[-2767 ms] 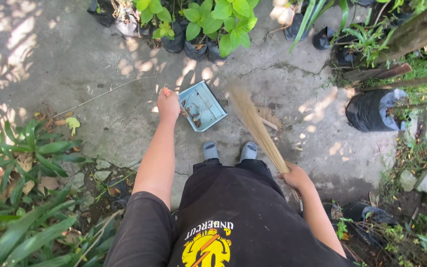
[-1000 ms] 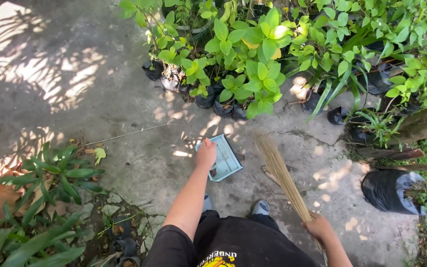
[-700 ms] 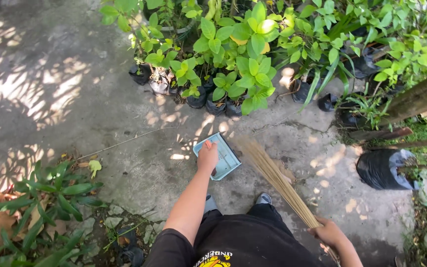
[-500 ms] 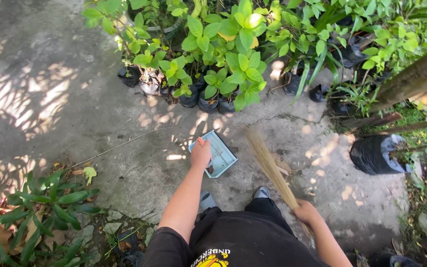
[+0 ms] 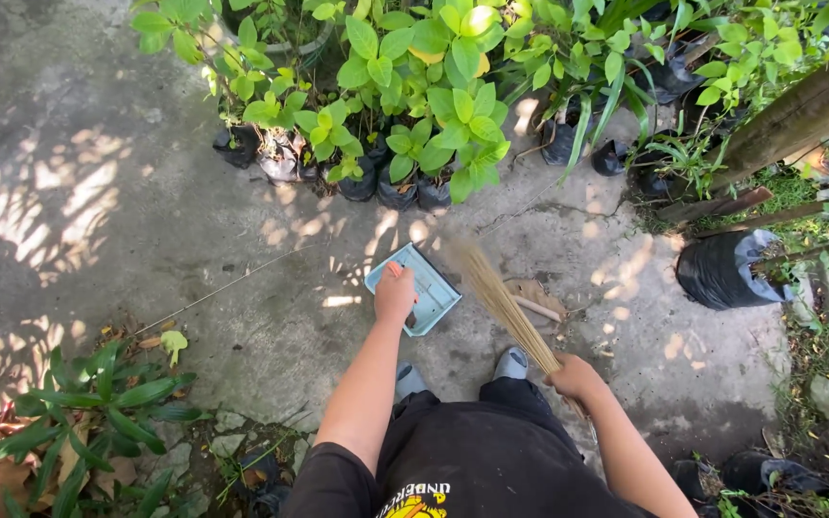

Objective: Sweeping leaves and debris into a dustpan in an outdoor garden area.

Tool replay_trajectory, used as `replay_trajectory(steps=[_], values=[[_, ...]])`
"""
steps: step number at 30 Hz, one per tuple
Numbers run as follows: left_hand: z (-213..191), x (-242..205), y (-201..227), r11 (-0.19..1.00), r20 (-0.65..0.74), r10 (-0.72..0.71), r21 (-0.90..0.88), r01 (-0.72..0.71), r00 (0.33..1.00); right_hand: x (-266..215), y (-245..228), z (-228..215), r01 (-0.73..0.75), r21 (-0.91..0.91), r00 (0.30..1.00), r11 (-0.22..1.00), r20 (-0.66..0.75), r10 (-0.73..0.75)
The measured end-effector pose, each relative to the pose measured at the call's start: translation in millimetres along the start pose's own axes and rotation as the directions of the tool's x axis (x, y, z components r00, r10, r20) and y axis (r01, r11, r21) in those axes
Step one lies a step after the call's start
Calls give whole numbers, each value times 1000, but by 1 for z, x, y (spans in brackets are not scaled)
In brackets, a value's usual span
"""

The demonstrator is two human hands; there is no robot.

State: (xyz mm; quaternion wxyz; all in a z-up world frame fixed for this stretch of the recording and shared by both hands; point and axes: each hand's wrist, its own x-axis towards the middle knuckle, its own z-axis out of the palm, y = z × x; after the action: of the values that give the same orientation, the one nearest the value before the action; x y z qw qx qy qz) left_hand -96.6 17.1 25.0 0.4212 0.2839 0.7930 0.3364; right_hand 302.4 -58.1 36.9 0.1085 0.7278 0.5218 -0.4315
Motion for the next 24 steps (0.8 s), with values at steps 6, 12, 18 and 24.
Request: replay_trajectory(steps=[6, 12, 18, 24], values=[[-14, 27, -36, 990, -65, 107, -89, -112, 992, -20, 6, -34, -138, 278, 983, 951, 153, 99], [-10, 29, -45, 999, -51, 45, -24, -46, 998, -4, -17, -11, -82, 182, 996, 980, -10, 86], [-11, 15, -43, 986, -63, 64, -153, -73, 996, 0, 46, -16, -39, 47, 996, 998, 87, 34], [-4, 42, -72, 943, -41, 102, -315, -110, 994, 2, 39, -21, -22, 117, 999, 993, -23, 25]])
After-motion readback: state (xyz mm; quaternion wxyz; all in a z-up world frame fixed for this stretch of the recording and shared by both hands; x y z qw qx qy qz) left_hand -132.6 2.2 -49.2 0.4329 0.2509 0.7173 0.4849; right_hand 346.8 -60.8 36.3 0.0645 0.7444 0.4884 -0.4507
